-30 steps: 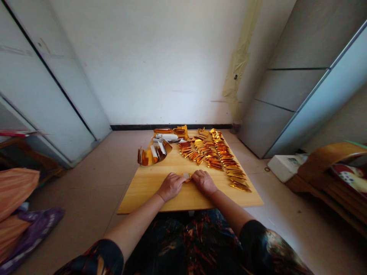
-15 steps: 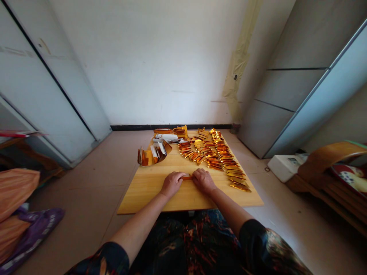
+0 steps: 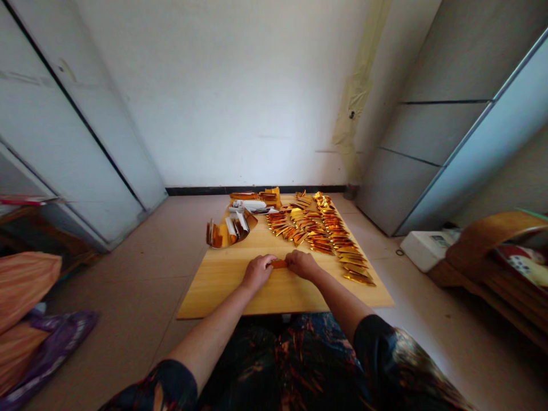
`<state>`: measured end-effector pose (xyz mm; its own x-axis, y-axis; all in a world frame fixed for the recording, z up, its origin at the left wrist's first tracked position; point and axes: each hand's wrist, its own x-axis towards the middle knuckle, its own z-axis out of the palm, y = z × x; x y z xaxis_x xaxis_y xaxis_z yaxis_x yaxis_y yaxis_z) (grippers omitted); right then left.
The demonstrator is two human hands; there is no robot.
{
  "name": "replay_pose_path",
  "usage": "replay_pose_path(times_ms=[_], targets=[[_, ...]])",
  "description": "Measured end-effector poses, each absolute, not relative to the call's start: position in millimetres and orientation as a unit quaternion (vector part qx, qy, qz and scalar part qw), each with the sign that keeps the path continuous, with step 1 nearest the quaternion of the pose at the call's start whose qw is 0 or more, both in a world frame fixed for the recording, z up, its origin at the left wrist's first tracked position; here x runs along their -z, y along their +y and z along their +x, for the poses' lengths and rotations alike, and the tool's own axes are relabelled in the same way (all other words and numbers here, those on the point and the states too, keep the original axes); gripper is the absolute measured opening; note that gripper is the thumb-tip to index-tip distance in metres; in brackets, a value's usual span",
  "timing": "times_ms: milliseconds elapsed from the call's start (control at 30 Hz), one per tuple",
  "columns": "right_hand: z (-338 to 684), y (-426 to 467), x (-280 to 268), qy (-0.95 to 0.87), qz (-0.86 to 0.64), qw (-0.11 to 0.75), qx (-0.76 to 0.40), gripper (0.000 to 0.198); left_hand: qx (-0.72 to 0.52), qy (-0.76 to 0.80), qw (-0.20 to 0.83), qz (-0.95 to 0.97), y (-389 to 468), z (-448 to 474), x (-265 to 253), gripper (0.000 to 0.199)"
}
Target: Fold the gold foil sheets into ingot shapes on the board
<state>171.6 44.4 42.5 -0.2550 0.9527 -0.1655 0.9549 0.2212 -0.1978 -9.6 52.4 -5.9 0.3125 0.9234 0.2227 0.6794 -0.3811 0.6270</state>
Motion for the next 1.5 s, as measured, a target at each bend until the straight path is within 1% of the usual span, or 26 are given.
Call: replay_pose_path(times_ms=[100,233,400,567,800,900,1167,1500], targets=[[172,49,-44,0.769,0.621,0.013,0.153,0.026,-0.281,0.535,0.251,0.756,54,-8,4,0.037],[174,54,-46,0.753,0.632,0.020,0.183,0.025,-0.277,0.552,0.257,0.743,55,-6,0,0.035],[170,52,-47,0.730,0.660,0.017,0.177,0.029,-0.269,0.578,0.254,0.727,54,-3,-3,0.034],[163,50,-51,0.716,0.677,0.021,0.169,0.029,-0.260,0.592,0.250,0.721,54,-3,-5,0.036],[166,48,-57,0.715,0.674,0.022,0.185,0.029,-0.244,0.597,0.190,0.740,48,-2,-13,0.038],[166,47,-56,0.714,0.675,0.018,0.183,0.030,-0.238,0.600,0.178,0.743,45,-1,-16,0.041],[164,46,-50,0.706,0.685,-0.002,0.181,0.026,-0.214,0.596,0.148,0.760,41,1,-21,0.038],[160,49,-52,0.711,0.679,0.032,0.180,0.029,-0.192,0.602,0.110,0.768,36,3,-19,0.040]])
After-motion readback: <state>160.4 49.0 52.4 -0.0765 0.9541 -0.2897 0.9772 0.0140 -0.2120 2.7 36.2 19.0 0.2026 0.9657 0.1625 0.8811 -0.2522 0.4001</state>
